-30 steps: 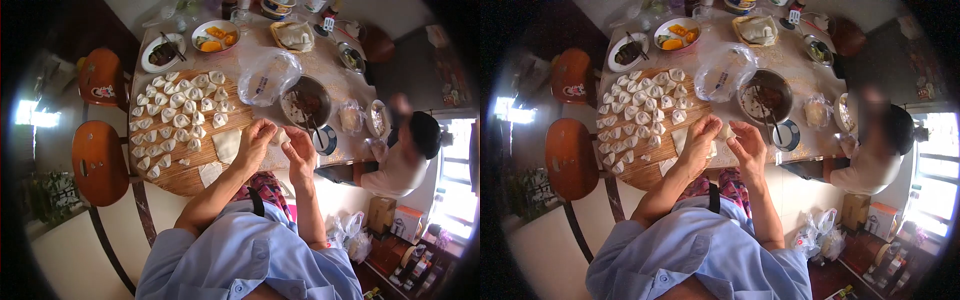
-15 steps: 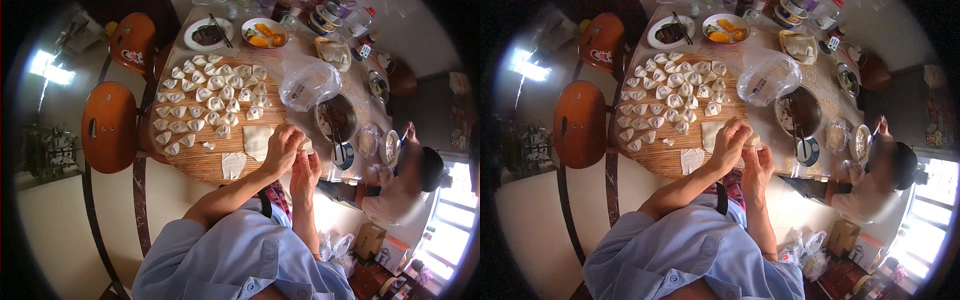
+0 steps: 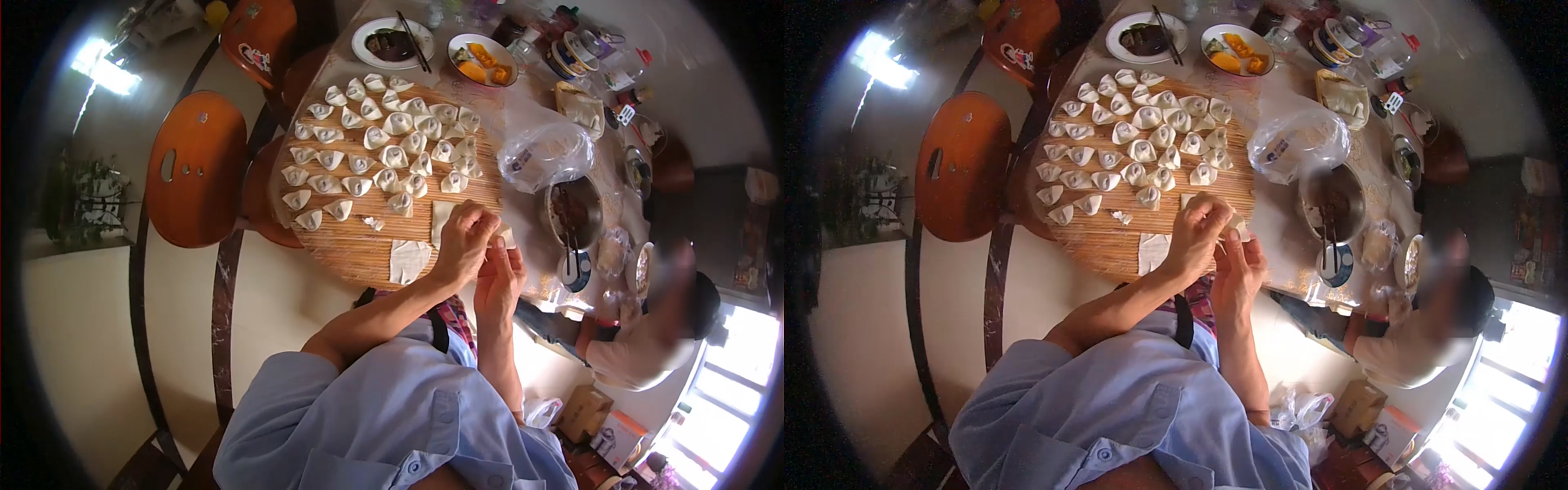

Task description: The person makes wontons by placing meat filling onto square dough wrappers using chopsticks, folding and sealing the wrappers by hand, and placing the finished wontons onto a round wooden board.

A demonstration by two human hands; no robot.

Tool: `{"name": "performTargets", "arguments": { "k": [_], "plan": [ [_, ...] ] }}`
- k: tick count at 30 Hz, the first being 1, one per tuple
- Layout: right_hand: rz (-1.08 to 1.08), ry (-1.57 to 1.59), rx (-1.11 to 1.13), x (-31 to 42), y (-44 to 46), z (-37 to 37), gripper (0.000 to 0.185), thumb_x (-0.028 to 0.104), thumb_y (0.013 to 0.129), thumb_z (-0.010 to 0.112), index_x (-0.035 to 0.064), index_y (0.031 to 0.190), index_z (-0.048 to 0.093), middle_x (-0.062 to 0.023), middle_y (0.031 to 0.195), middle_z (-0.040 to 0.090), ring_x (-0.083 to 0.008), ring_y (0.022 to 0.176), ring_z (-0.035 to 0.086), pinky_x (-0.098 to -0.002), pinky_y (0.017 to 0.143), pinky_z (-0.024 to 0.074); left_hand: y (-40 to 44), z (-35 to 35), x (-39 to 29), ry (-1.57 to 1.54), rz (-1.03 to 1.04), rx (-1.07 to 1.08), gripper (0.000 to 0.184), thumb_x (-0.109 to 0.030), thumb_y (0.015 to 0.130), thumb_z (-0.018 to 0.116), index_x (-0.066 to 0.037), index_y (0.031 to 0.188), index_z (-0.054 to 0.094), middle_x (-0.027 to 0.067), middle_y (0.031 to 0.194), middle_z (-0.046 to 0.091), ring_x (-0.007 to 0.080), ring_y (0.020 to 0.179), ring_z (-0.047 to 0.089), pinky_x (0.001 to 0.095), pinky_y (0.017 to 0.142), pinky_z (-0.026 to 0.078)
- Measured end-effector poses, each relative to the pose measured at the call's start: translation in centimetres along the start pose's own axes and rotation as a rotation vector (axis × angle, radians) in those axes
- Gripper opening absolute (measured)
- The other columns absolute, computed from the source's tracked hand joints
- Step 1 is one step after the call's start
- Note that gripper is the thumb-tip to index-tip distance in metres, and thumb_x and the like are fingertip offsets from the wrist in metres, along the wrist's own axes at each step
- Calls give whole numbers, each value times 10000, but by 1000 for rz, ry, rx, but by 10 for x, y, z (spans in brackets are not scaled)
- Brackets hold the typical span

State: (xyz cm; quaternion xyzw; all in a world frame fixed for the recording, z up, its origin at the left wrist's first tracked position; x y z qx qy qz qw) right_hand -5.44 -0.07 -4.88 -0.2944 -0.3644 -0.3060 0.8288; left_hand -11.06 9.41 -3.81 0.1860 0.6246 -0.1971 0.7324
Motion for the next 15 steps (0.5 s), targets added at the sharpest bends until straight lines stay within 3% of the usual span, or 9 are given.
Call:
{"name": "performTargets", "arguments": {
  "k": [4, 5, 6, 8, 12, 15],
  "plan": [
    [50, -35, 58, -13, 8, 18, 175, 82, 854, 571, -9, 997, 530, -106, 943, 606, -179, 855, 601, -327, 761, 511, -9, -51, -11, -161, 157, -152, 107, -112, 868, 531, -39, 893, 605, 79, 860, 531, 180, 763, 516, 287, 664, 424],
    [63, -66, 71, -20, 13, 21, 195, 84, 845, 575, -26, 1003, 541, -107, 918, 608, -183, 831, 607, -321, 725, 521, -12, -74, 8, 30, 98, -197, 156, -111, 866, 548, -58, 1004, 599, 92, 924, 524, 192, 814, 530, 266, 681, 436],
    [89, -165, 79, -25, 16, 27, 203, 91, 842, 580, -32, 1001, 547, -109, 914, 609, -184, 818, 609, -316, 713, 523, -15, -95, 6, 309, 226, -235, 249, -86, 814, 605, -60, 1060, 579, 102, 970, 532, 217, 863, 537, 298, 702, 449],
    [140, -362, 89, -37, 23, 38, 219, 104, 835, 589, -43, 995, 561, -112, 906, 611, -185, 791, 613, -304, 688, 527, -25, -123, 24, 829, 282, -226, 291, -55, 749, 646, -40, 1035, 590, 117, 1016, 537, 259, 915, 527, 352, 716, 454],
    [114, -746, 221, -80, 50, 50, 247, 134, 793, 609, -72, 929, 596, -124, 818, 629, -189, 744, 615, -295, 628, 510, -33, -142, 60, 1206, 313, -150, 219, -78, 732, 611, -40, 947, 611, 119, 996, 537, 279, 937, 509, 393, 726, 443],
    [-143, -1059, 365, -110, 67, 67, 232, 135, 733, 625, -56, 864, 620, -162, 777, 627, -214, 704, 614, -308, 613, 490, -33, -146, 77, 1274, 291, -93, 193, -111, 711, 562, -28, 875, 622, 122, 981, 538, 262, 924, 506, 382, 724, 433]
  ]
}}
Point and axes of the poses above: each hand's wrist, its own y-axis towards the middle knuckle, its own z-axis out of the palm, x = y × z, the point moved 7 cm from there along y, towards the middle knuckle
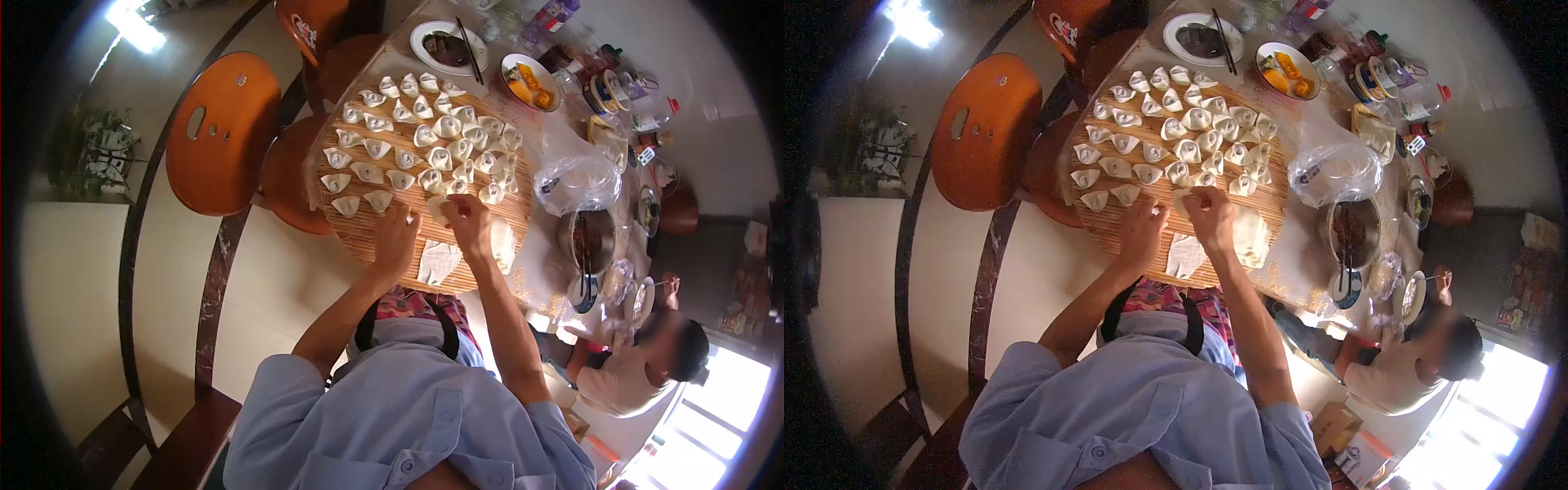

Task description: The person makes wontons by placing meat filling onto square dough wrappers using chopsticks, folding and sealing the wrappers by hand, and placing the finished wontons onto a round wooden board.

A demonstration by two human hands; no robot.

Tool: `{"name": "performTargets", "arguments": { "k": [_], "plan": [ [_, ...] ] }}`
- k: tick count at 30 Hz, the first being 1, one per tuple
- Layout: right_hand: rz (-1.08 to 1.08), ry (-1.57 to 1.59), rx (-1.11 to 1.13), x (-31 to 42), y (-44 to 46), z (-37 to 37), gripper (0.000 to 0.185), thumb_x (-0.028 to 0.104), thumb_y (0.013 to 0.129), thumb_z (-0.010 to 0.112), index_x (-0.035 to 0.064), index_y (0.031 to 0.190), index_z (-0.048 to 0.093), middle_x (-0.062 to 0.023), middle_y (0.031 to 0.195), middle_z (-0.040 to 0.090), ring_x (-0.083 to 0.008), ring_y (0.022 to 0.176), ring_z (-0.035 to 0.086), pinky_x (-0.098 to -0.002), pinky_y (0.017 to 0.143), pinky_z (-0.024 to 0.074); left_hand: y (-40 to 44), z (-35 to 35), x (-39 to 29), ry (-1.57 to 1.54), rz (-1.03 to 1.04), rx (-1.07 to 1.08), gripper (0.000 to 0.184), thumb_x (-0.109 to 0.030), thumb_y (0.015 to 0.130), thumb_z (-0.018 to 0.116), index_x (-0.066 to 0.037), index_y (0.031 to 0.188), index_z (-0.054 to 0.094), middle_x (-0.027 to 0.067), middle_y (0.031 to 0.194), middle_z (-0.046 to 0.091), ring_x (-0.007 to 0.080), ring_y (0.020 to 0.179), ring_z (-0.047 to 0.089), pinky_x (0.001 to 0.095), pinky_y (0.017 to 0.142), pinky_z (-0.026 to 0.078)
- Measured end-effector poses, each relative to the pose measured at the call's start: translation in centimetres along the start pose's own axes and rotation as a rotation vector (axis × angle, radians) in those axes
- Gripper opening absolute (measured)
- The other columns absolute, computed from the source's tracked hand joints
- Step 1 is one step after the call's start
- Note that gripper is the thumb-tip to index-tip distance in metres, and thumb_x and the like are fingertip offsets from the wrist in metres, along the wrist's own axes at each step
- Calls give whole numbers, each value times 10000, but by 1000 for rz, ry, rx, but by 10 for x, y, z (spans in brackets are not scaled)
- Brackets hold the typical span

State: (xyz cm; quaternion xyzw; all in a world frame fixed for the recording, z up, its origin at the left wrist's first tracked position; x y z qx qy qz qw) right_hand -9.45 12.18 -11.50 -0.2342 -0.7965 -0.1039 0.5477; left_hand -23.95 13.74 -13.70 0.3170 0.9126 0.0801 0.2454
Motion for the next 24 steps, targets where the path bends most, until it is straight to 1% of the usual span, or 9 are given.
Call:
{"name": "performTargets", "arguments": {
  "k": [4, 7, 8, 10, 13, 15, 19, 21, 24],
  "plan": [
    [-119, -230, 70, 20, 10, 36, 194, 139, 673, 633, -14, 792, 637, -203, 738, 598, -304, 679, 598, -356, 636, 484, -13, -4, 13, -13, -33, -15, 191, -77, 687, 561, -25, 859, 625, 118, 993, 540, 261, 917, 503, 379, 718, 429],
    [-253, -413, 89, 2, 19, 63, 230, 151, 699, 642, -18, 855, 651, -151, 745, 627, -235, 661, 609, -321, 605, 482, -20, -11, 20, -20, -67, -39, 193, -66, 684, 558, -27, 860, 625, 116, 982, 545, 266, 927, 501, 384, 733, 426],
    [-344, -449, 65, 0, 19, 68, 254, 156, 699, 643, -12, 889, 647, -169, 787, 621, -270, 674, 609, -337, 608, 483, -21, -14, 21, -41, -79, -40, 196, -67, 685, 556, -26, 864, 625, 117, 983, 547, 269, 938, 501, 385, 744, 425],
    [-367, -421, 89, 6, 16, 66, 269, 166, 712, 654, -7, 918, 641, -174, 826, 617, -257, 673, 611, -333, 607, 486, -22, -23, 19, -74, -79, -78, 191, -62, 693, 560, -23, 870, 622, 120, 995, 550, 277, 955, 503, 390, 761, 424],
    [-237, -304, 93, 12, 7, 40, 250, 167, 766, 666, 8, 957, 634, -140, 872, 621, -188, 698, 607, -284, 621, 490, -21, -42, 14, -153, -71, -144, 170, -48, 715, 581, -18, 878, 615, 128, 1031, 551, 294, 966, 509, 403, 775, 422],
    [-312, -208, -19, 16, -4, 3, 175, 92, 736, 659, 12, 891, 643, -146, 799, 615, -230, 641, 606, -296, 574, 477, -18, -49, 11, -270, -107, -125, 159, -44, 727, 603, -17, 884, 610, 134, 1061, 546, 304, 965, 513, 413, 780, 420],
    [-207, -429, -161, -5, -30, -64, 68, 70, 754, 627, 7, 778, 640, -134, 775, 604, -226, 671, 596, -313, 572, 473, -11, -48, 5, -364, -70, -171, 139, -40, 731, 626, -20, 867, 604, 126, 975, 580, 310, 872, 543, 401, 743, 435],
    [-109, -404, -101, -23, -46, -72, 65, 55, 742, 627, 1, 779, 629, -139, 782, 597, -257, 716, 593, -339, 622, 478, -5, -47, -1, -399, -88, -135, 133, -51, 740, 631, -23, 869, 614, 107, 957, 597, 289, 877, 554, 385, 750, 444],
    [-404, -583, -55, -27, -63, -63, 94, 12, 711, 649, 15, 796, 609, -123, 814, 584, -268, 751, 583, -333, 648, 484, 4, -42, -12, -443, -62, -134, 122, -61, 748, 636, -32, 866, 622, 95, 910, 615, 273, 853, 567, 369, 740, 453]
  ]
}}
Point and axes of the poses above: each hand's wrist, its own y-axis towards the middle knuckle, its own z-axis out of the palm, x = y × z, the point moved 7 cm from there along y, towards the middle knuckle
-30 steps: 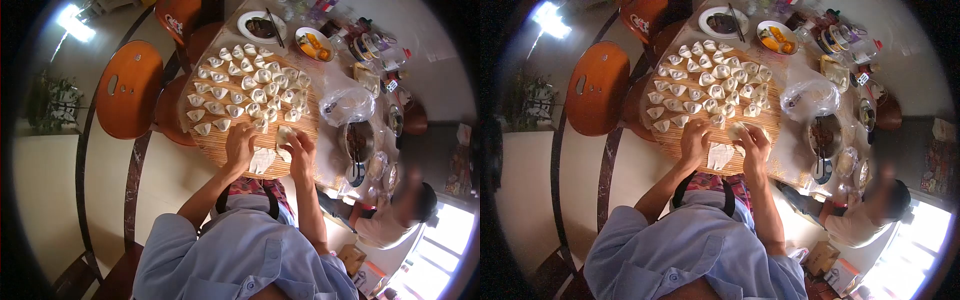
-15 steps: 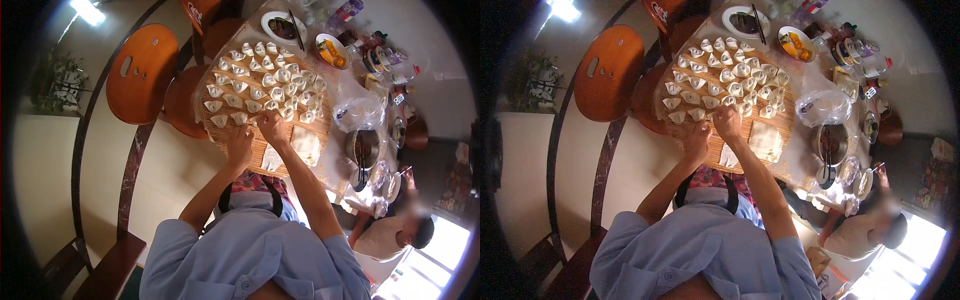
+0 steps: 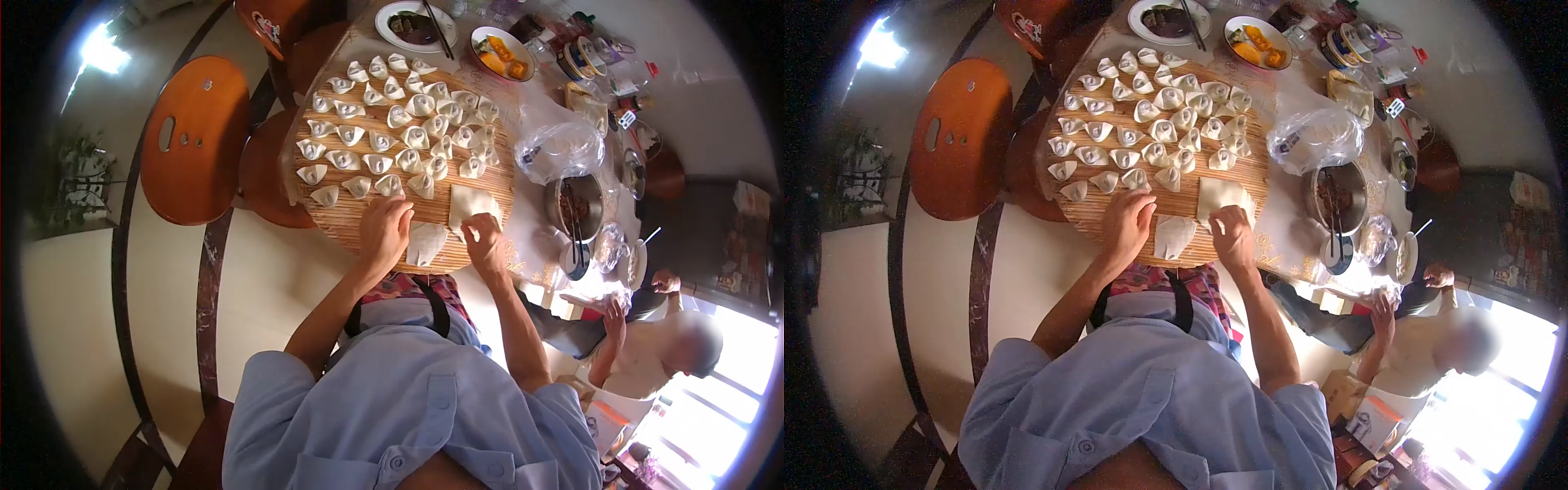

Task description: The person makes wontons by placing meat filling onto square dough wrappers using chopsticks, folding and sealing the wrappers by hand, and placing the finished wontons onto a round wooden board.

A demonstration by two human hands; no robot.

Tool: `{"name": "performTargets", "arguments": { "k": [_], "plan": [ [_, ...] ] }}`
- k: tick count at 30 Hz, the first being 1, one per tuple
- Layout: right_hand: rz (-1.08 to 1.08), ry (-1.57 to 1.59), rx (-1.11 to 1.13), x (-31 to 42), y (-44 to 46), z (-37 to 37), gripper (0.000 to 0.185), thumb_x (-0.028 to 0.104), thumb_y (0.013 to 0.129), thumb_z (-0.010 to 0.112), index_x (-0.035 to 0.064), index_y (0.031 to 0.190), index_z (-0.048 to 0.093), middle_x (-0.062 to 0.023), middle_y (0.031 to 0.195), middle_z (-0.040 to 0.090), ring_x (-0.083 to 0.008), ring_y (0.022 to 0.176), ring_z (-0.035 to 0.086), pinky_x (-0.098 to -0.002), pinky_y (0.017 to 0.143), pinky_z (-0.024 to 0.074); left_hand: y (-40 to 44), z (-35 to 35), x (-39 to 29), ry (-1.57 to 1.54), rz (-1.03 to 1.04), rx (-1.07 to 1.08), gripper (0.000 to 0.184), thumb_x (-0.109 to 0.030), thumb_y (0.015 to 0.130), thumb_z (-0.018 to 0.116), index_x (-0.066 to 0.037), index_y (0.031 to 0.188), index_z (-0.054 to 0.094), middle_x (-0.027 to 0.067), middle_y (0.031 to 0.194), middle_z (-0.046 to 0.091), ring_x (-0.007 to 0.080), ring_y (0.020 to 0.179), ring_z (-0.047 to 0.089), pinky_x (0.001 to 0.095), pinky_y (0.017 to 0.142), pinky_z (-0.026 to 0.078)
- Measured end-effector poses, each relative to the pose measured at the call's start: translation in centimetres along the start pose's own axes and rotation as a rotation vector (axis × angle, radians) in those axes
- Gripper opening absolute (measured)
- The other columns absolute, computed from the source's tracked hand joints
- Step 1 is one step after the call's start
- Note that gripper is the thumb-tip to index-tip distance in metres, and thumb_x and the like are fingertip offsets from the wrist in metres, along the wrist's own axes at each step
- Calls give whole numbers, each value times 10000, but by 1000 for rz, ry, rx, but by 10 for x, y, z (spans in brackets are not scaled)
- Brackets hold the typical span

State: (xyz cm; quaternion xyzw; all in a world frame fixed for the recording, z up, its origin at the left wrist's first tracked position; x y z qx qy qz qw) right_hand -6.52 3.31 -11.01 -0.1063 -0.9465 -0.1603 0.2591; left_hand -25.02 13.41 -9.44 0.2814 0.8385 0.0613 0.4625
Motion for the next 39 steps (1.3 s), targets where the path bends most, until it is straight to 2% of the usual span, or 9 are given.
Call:
{"name": "performTargets", "arguments": {
  "k": [8, 13, 16, 20, 23, 29, 33, 35, 39],
  "plan": [
    [-202, -258, 101, 18, 5, 22, 79, 24, 682, 541, -6, 754, 531, -130, 787, 474, -284, 746, 484, -397, 637, 410, 5, 15, -11, -96, -30, 66, 90, -62, 752, 629, -36, 838, 620, 100, 842, 623, 277, 761, 577, 356, 671, 462],
    [-85, -126, 150, 6, 17, 20, 78, 51, 671, 597, 5, 717, 552, -128, 753, 510, -288, 721, 531, -377, 622, 437, -1, 36, -2, -196, -168, 169, 109, -120, 818, 599, -39, 882, 636, 101, 849, 638, 213, 737, 616, 314, 638, 485],
    [141, 182, 58, -33, 19, 17, 98, 90, 690, 616, -4, 711, 598, -115, 666, 573, -241, 600, 577, -319, 529, 450, -9, 58, 7, -356, -483, 377, 147, -146, 853, 573, -22, 909, 630, 96, 854, 646, 172, 722, 626, 294, 645, 502],
    [594, 482, 280, -66, 16, 17, 185, 131, 711, 625, -25, 811, 627, -52, 646, 575, -107, 610, 510, -270, 533, 404, -36, 116, 22, -1031, -1002, 423, 219, -176, 882, 535, 32, 931, 586, 131, 891, 635, 201, 774, 632, 277, 710, 521],
    [669, 734, 269, -79, 13, 20, 204, 143, 713, 622, -35, 811, 624, -49, 656, 563, -113, 624, 506, -264, 555, 396, -40, 138, 11, -1326, -1217, 392, 281, -241, 899, 516, 30, 964, 556, 148, 928, 621, 222, 825, 627, 276, 708, 523],
    [460, 631, 194, -49, 21, -11, 170, 101, 741, 617, -35, 841, 617, -92, 746, 619, -152, 708, 572, -274, 643, 451, -31, 183, -2, -1556, -1356, 491, 395, -377, 893, 502, -1, 1012, 496, 126, 895, 587, 226, 817, 615, 314, 707, 518],
    [259, 484, 228, -23, 14, -31, 168, 80, 756, 628, 10, 909, 624, -107, 869, 623, -191, 753, 590, -293, 658, 477, -5, 180, -34, -1667, -1175, 543, 418, -352, 864, 556, 11, 1064, 502, 130, 963, 582, 239, 902, 596, 367, 800, 503],
    [288, 382, 76, -22, 10, -75, 205, 68, 742, 652, 26, 940, 616, -95, 917, 608, -186, 741, 575, -283, 640, 472, -6, 198, -23, -1714, -1026, 574, 382, -274, 871, 556, 25, 1101, 498, 129, 1012, 592, 236, 922, 600, 354, 796, 514],
    [571, 238, -372, -83, -31, -174, 257, 89, 750, 674, 37, 986, 589, -78, 955, 568, -170, 745, 535, -277, 608, 457, 7, 179, -45, -1502, -1202, 519, 360, -205, 874, 550, 23, 1143, 483, 142, 1078, 581, 234, 978, 588, 362, 839, 508]
  ]
}}
Point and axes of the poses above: each hand's wrist, its own y-axis towards the middle knuckle, its own z-axis out of the palm, x = y × z, the point moved 7 cm from there along y, towards the middle knuckle
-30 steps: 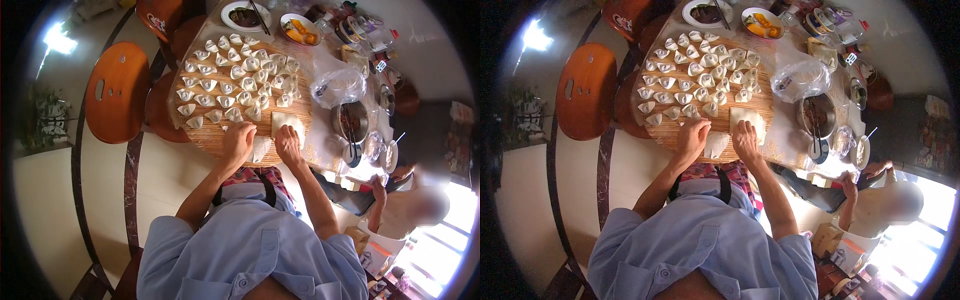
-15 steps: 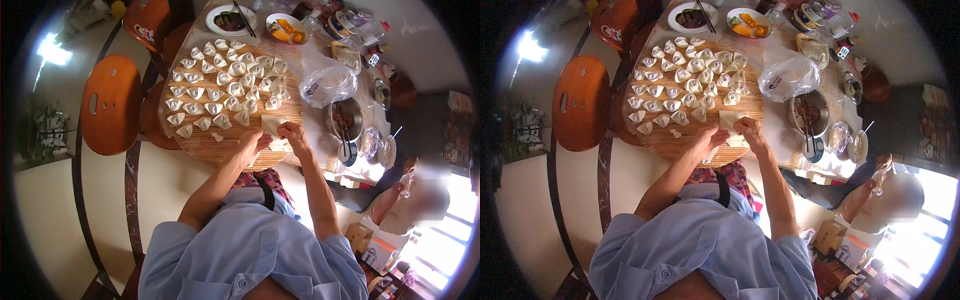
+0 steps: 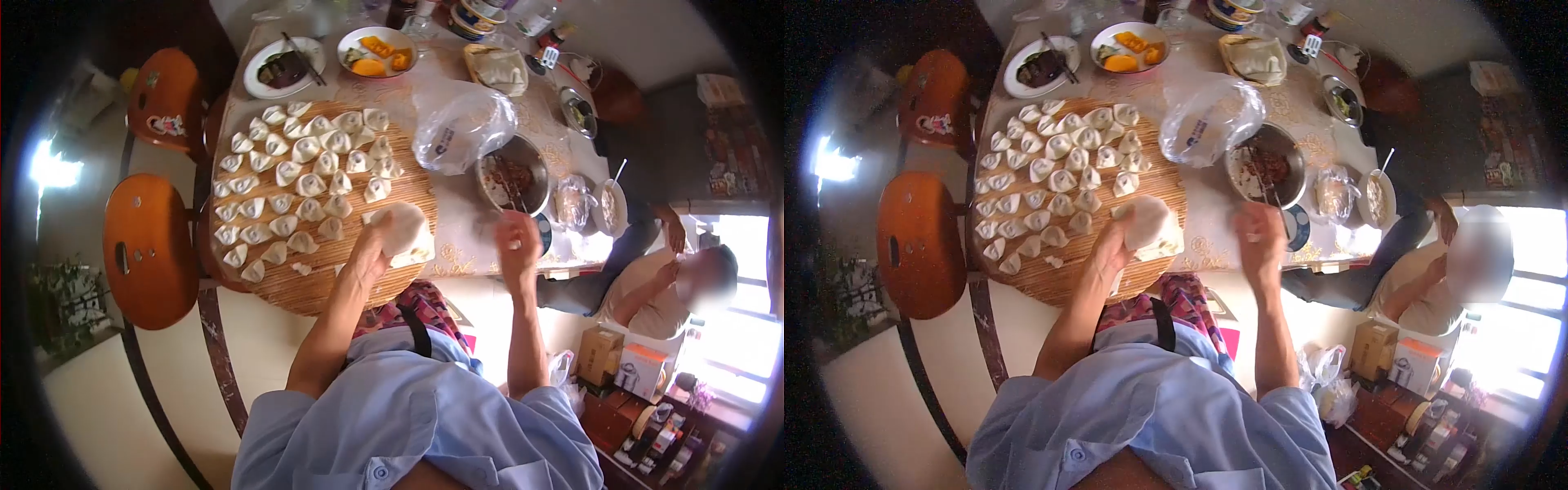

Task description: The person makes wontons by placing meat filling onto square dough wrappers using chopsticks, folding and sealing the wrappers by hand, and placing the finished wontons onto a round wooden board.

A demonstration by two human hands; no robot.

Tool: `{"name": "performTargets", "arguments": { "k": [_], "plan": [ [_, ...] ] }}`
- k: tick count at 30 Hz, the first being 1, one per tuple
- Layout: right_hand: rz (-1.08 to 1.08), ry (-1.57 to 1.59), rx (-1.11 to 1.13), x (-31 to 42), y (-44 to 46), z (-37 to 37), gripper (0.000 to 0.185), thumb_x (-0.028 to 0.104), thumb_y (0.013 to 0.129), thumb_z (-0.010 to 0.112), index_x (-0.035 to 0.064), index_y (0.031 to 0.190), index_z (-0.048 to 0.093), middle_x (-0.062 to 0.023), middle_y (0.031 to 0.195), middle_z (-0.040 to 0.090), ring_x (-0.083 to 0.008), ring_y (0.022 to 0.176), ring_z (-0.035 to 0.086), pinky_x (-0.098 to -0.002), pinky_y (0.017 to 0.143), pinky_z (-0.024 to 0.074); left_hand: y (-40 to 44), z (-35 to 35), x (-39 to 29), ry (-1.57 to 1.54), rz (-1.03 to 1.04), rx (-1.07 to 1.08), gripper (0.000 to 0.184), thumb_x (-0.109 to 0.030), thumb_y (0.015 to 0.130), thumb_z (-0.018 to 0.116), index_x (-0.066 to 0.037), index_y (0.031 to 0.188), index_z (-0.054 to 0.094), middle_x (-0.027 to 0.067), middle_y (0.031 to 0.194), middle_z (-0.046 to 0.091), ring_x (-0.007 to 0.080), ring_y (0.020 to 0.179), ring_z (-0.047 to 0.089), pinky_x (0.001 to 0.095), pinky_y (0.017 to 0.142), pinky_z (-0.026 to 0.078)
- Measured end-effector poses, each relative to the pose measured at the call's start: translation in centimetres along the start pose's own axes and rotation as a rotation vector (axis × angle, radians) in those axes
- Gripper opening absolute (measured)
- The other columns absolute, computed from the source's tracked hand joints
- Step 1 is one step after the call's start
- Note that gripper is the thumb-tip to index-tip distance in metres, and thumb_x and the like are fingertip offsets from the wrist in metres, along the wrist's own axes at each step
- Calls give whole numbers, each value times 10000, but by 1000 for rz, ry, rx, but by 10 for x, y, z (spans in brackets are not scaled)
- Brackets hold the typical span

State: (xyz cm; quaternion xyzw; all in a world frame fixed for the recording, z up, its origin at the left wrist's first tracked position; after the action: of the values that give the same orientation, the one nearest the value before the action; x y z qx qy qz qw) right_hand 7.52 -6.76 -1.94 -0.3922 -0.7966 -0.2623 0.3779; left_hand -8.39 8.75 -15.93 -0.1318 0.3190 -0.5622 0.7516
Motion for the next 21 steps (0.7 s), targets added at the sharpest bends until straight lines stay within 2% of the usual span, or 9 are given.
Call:
{"name": "performTargets", "arguments": {
  "k": [4, 6, 7, 8, 10, 11, 15, 18, 21],
  "plan": [
    [53, -598, -270, -43, 1, -64, 625, 278, 710, 732, 19, 1202, 445, -175, 1033, 495, -261, 807, 534, -391, 729, 443, 3, 19, -4, 27, 64, -1, 380, -190, 873, 551, 31, 1170, 467, 143, 1094, 574, 236, 999, 579, 367, 863, 497],
    [288, -459, -138, -72, -3, -64, 775, 308, 674, 760, 20, 1272, 360, -195, 1058, 481, -277, 838, 534, -401, 761, 437, 9, 25, -2, 59, 92, 22, 376, -182, 883, 530, 43, 1176, 463, 149, 1115, 565, 237, 1016, 571, 367, 875, 490],
    [157, -443, -153, -77, 0, -57, 849, 298, 654, 783, 12, 1297, 309, -204, 1067, 475, -256, 797, 568, -368, 693, 485, 7, 34, -4, 96, 101, 14, 369, -177, 886, 523, 46, 1175, 464, 150, 1117, 563, 237, 1018, 571, 366, 877, 489],
    [434, 1, -137, -108, -9, -51, 825, 244, 662, 789, -16, 1280, 307, -188, 1056, 486, -222, 707, 595, -308, 591, 516, 4, 42, -6, 134, 109, 5, 363, -172, 889, 515, 48, 1174, 465, 151, 1120, 562, 237, 1020, 570, 365, 878, 488],
    [557, 549, -204, -120, -12, -33, 764, 173, 687, 771, -56, 1248, 307, -168, 1015, 509, -194, 633, 598, -258, 518, 511, 5, 57, -6, 171, 124, 9, 346, -157, 894, 502, 53, 1167, 469, 151, 1116, 565, 235, 1024, 569, 358, 876, 490],
    [601, 693, -288, -120, -13, -29, 579, 111, 722, 728, -75, 1153, 390, -144, 922, 546, -192, 642, 597, -266, 545, 513, 7, 61, -5, 181, 122, 9, 345, -153, 892, 505, 52, 1167, 469, 150, 1112, 566, 234, 1022, 569, 354, 874, 490],
    [413, 756, -523, -119, 5, -41, 282, 79, 767, 672, -47, 963, 514, -88, 777, 566, -145, 662, 578, -274, 593, 515, 12, 73, -2, 216, 147, 19, 345, -163, 881, 529, 37, 1159, 481, 142, 1092, 574, 226, 1008, 575, 344, 866, 489],
    [268, 710, -572, -100, 40, -54, 277, 97, 770, 678, -40, 959, 527, -80, 762, 569, -136, 615, 568, -265, 590, 507, 18, 74, 6, 115, 94, -7, 380, -222, 864, 569, 21, 1147, 496, 128, 1082, 581, 218, 994, 578, 346, 862, 482],
    [221, 501, -411, -89, 83, -50, 196, 144, 811, 649, -24, 880, 574, -66, 749, 571, -125, 583, 568, -239, 543, 466, 21, 87, 13, 59, 64, 24, 430, -290, 844, 597, 6, 1141, 504, 116, 1083, 583, 214, 988, 578, 353, 863, 475]
  ]
}}
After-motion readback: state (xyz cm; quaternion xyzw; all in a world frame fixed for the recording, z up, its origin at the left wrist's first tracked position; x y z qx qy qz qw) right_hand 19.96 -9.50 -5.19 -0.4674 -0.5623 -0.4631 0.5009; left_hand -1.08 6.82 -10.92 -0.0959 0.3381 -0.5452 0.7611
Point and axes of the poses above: each hand's wrist, its own y-axis towards the middle knuckle, its own z-axis out of the palm, x = y × z, the point moved 7 cm from there along y, towards the middle knuckle
